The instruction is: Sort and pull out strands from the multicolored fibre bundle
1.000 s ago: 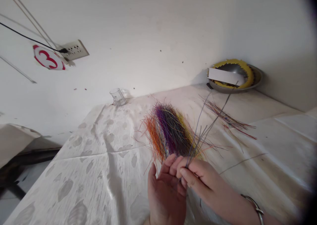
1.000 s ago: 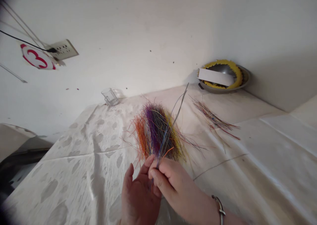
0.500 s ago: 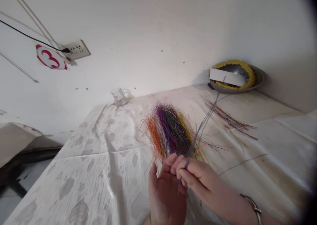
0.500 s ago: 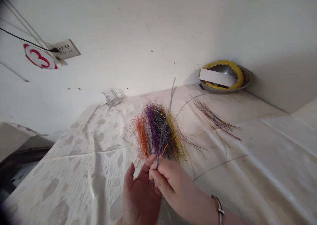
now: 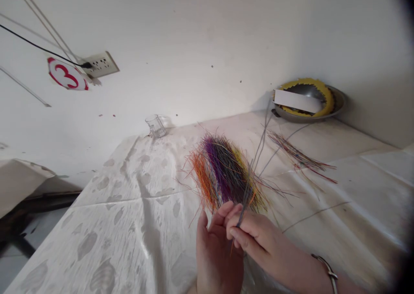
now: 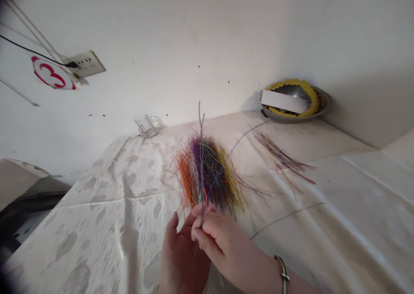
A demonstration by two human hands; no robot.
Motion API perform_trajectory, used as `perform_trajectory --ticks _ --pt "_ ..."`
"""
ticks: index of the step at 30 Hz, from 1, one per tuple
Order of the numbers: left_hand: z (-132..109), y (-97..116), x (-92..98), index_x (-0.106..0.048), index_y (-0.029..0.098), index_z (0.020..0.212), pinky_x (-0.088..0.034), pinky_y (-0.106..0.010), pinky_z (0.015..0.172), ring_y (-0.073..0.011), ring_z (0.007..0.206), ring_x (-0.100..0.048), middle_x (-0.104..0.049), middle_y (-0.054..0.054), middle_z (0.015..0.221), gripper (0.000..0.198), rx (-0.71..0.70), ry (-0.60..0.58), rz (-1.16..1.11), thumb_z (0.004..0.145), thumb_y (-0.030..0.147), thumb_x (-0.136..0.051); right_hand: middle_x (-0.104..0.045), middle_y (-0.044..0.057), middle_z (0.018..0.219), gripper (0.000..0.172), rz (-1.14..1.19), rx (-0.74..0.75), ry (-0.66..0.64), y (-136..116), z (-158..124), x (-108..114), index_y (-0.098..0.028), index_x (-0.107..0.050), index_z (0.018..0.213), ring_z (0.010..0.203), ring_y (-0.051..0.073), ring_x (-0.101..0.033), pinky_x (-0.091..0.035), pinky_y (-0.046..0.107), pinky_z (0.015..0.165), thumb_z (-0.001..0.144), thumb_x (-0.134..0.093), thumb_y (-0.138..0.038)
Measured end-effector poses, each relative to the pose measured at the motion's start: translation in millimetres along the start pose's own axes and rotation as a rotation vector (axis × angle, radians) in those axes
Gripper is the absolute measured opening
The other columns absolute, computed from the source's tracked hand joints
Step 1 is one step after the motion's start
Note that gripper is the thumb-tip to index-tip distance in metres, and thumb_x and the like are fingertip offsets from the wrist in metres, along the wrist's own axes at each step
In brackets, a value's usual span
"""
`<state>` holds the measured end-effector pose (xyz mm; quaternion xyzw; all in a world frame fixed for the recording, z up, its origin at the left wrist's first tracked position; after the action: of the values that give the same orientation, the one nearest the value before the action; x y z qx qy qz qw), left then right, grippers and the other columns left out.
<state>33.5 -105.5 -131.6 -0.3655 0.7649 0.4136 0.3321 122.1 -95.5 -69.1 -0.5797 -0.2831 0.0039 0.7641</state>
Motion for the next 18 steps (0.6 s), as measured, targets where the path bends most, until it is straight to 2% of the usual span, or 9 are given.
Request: perform_trajectory --ticks 3,5,7,9,12,18 --pt "-1 1 -1.8 -0.071 0.015 0.081 -0.045 -0.026 0.069 -0.0175 0.078 -0.059 -0.067 -0.007 0.082 0.021 -0.153 -0.044 0.22 0.081 0.033 -0.062 -0.06 0.0 0.073 0.024 0.017 -0.034 0.064 4 0 7 -0.02 -0.054 0.074 0.069 0.014 -0.056 -0.044 0.026 0.064 0.095 -0.042 -0.022" --pt "-2 -1 -3.1 -0.066 0.015 0.074 -0.043 -0.025 0.062 -0.0144 0.066 -0.055 -0.061 -0.003 0.071 0.022 -0.211 -0.075 0.34 0.083 0.034 -0.06 -0.058 -0.001 0.068 0.025 0.069 -0.073 0.099 10 -1 12 -0.02 -0.056 0.077 0.063 0.014 -0.056 -0.044 0.025 0.06 0.096 -0.04 -0.027" --pt "-2 -4 -2.6 -0.062 0.015 0.073 -0.037 -0.023 0.051 -0.0111 0.055 -0.048 -0.056 -0.001 0.065 0.03 -0.21 -0.078 0.438 0.085 0.043 -0.058 -0.055 -0.002 0.065 0.028 0.127 -0.095 0.105 14 -1 14 -0.021 -0.058 0.08 0.059 0.014 -0.056 -0.044 0.025 0.057 0.097 -0.037 -0.031" --pt "-2 -6 -0.9 -0.058 0.016 0.072 -0.026 -0.02 0.042 -0.0072 0.044 -0.034 -0.048 0.004 0.056 0.035 -0.197 -0.061 0.539 0.082 0.05 -0.06 -0.056 -0.002 0.066 0.03 0.133 -0.088 0.118 16 -1 17 -0.02 -0.059 0.082 0.06 0.014 -0.057 -0.045 0.025 0.058 0.097 -0.036 -0.031" --pt "-3 -8 0.0 -0.052 0.017 0.068 -0.013 -0.02 0.04 -0.0056 0.042 -0.019 -0.031 0.01 0.049 0.04 -0.169 -0.072 0.658 0.077 0.055 -0.064 -0.057 0.0 0.068 0.028 0.093 -0.079 0.154 13 -1 23 -0.02 -0.061 0.08 0.065 0.015 -0.056 -0.044 0.026 0.061 0.096 -0.039 -0.029" --pt "-4 -8 -3.7 -0.05 0.019 0.067 -0.011 -0.022 0.04 -0.0059 0.041 -0.016 -0.025 0.011 0.046 0.041 -0.176 -0.177 0.724 0.079 0.057 -0.061 -0.053 -0.002 0.058 0.033 0.251 -0.168 0.121 10 -1 30 -0.018 -0.062 0.076 0.057 0.013 -0.052 -0.042 0.025 0.056 0.095 -0.039 -0.032"
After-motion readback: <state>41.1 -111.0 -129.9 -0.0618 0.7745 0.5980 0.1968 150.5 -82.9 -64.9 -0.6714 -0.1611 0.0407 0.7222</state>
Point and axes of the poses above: each hand's wrist, its own z-axis towards the middle knuckle, its own x-axis out of the back of the hand, y = z × x, the point moved 5 cm from there along z, towards the middle knuckle
